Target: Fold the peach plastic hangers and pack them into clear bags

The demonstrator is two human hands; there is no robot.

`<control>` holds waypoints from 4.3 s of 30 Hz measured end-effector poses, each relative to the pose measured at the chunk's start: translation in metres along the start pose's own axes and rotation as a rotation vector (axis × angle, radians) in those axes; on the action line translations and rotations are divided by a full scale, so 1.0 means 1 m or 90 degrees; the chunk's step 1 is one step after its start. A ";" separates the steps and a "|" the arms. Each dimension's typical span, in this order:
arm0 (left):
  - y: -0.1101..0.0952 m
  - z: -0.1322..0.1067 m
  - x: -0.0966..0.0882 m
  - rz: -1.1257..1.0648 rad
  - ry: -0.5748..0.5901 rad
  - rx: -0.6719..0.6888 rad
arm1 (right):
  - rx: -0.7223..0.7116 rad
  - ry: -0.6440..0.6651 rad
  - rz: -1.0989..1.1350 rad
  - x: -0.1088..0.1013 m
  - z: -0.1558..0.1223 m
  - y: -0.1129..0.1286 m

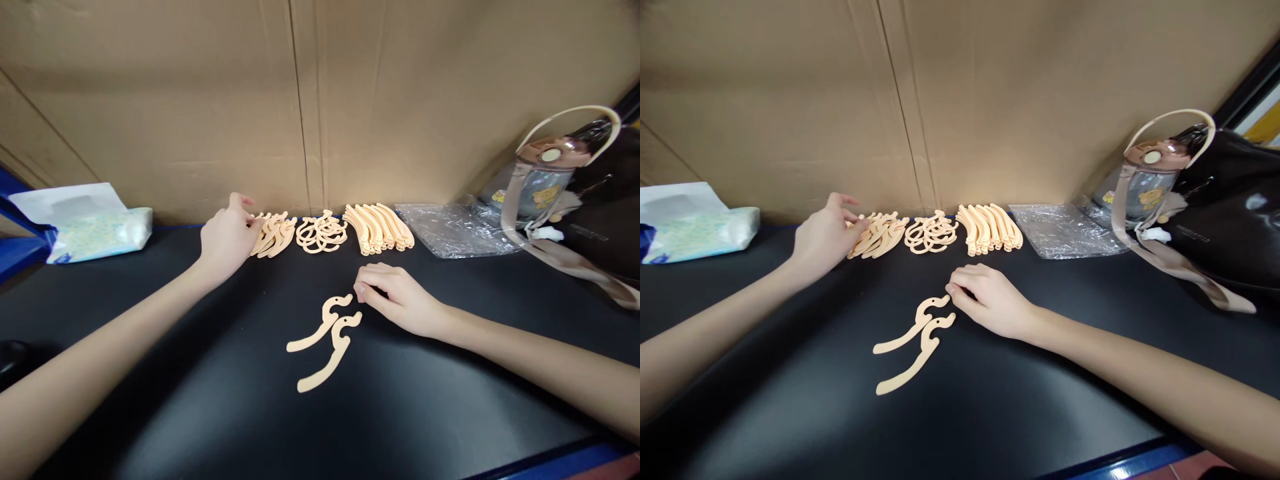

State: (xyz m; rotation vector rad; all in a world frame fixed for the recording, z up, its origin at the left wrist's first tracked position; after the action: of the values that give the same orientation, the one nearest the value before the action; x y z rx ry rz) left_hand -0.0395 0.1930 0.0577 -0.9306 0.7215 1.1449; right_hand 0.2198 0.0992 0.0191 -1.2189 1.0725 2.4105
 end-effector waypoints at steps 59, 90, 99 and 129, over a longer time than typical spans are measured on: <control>-0.051 -0.128 -0.025 0.081 0.025 0.646 | 0.037 0.063 -0.051 0.001 0.000 0.001; -0.041 -0.127 -0.012 -0.056 0.112 0.627 | 0.034 -0.136 -0.603 -0.023 0.014 -0.034; -0.045 -0.127 -0.013 -0.150 0.183 0.579 | 0.265 -0.018 -0.585 -0.042 0.058 -0.047; -0.077 -0.157 -0.030 -0.231 0.333 0.710 | 0.087 0.058 -0.175 -0.008 0.035 -0.008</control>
State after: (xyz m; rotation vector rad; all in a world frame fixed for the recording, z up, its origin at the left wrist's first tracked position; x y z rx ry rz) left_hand 0.0242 0.0291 0.0313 -0.3398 1.3432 0.0536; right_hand 0.2079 0.1305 0.0344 -1.3426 1.0031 2.0610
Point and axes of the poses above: each hand's wrist, its own z-axis towards the middle knuckle, its own x-axis out of the palm, y = z × x, the point moved 4 cm from there along z, towards the middle knuckle
